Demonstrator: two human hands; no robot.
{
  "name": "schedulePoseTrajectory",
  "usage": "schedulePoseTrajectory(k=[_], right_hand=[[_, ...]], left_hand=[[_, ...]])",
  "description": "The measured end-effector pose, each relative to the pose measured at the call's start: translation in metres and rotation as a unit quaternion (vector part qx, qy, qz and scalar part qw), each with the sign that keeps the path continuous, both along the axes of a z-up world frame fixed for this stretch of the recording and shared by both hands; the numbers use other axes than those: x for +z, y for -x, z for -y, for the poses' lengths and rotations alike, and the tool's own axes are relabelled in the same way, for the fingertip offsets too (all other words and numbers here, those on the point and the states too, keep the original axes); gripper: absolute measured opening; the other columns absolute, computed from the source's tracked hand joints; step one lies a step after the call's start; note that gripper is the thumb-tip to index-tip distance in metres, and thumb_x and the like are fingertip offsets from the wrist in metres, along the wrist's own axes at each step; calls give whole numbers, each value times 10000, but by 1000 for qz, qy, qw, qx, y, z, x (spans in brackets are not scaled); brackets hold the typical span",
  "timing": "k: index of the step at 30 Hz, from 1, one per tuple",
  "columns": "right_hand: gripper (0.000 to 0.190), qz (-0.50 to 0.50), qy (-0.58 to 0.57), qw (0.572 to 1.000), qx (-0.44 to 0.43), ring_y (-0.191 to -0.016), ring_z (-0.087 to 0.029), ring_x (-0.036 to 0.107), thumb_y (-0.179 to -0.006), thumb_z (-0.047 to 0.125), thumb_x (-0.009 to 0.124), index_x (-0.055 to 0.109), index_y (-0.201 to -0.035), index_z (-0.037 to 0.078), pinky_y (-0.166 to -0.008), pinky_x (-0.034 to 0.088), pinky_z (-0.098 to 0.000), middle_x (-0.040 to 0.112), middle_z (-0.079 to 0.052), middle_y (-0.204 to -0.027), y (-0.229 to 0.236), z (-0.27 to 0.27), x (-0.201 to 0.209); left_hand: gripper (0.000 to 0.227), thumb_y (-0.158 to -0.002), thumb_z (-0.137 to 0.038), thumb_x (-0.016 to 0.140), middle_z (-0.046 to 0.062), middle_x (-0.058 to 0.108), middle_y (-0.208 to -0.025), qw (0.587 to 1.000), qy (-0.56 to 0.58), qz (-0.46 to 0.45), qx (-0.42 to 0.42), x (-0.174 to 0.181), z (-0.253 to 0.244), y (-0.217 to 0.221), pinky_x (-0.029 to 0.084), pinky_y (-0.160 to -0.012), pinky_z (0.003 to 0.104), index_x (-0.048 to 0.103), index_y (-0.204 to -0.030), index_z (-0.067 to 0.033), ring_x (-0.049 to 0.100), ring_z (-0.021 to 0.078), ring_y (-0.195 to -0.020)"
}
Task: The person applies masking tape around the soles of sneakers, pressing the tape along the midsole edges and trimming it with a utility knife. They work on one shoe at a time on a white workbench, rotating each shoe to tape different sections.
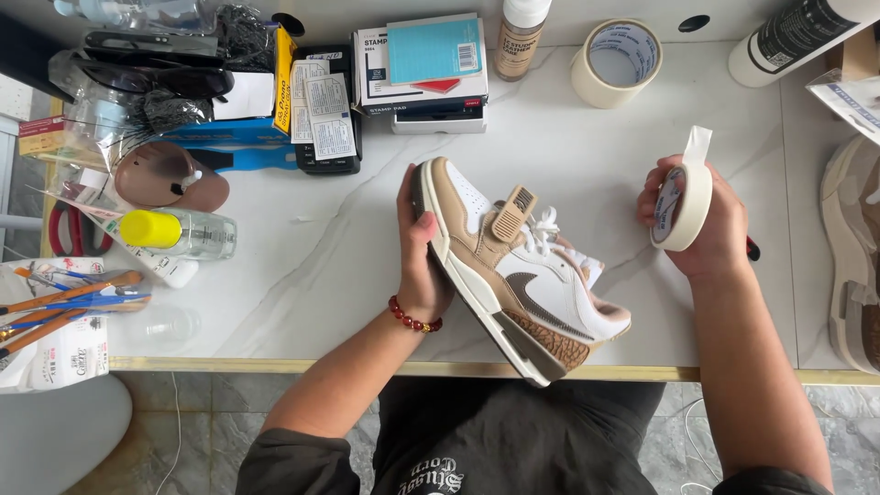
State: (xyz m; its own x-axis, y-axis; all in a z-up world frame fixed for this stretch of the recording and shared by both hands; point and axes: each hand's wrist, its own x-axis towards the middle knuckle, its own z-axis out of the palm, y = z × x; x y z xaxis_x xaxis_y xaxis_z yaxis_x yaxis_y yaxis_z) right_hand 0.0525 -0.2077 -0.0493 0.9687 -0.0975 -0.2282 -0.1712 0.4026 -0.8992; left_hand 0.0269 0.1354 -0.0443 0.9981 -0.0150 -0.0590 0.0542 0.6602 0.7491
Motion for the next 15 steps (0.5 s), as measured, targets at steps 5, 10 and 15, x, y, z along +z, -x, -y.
schedulePoseTrajectory(k=[5, 10, 15], right_hand=[[259, 7, -113, 993, 13, -670, -226, 481, -1040, 196, 518, 642, -1239, 86, -556, 369, -310, 624, -125, -981, 0, 4, 3], [252, 14, -203, 977, 58, -793, -223, 486, -1021, 255, 571, 625, -1183, 69, -593, 381, -307, 609, -107, -1011, 6, 4, 11], [527, 40, -258, 960, 100, -783, -246, 508, -943, 511, 667, 648, -1203, 53, -625, 433, -349, 608, -101, -1028, 9, 4, 9]], left_hand=[[953, -829, -449, 604, 135, 371, -1540, 998, 6, -36, 49, 9, -4, -4, 370, -1176, 476, 197, -1617, -102, 400, 302, -1422], [973, -820, -485, 612, 148, 386, -1509, 999, -2, -23, 39, 5, -6, -5, 386, -1157, 483, 219, -1611, -78, 418, 307, -1398], [977, -858, -541, 625, 171, 419, -1487, 999, -9, 34, -23, 5, -7, -5, 399, -1160, 463, 275, -1602, -13, 444, 302, -1385]])
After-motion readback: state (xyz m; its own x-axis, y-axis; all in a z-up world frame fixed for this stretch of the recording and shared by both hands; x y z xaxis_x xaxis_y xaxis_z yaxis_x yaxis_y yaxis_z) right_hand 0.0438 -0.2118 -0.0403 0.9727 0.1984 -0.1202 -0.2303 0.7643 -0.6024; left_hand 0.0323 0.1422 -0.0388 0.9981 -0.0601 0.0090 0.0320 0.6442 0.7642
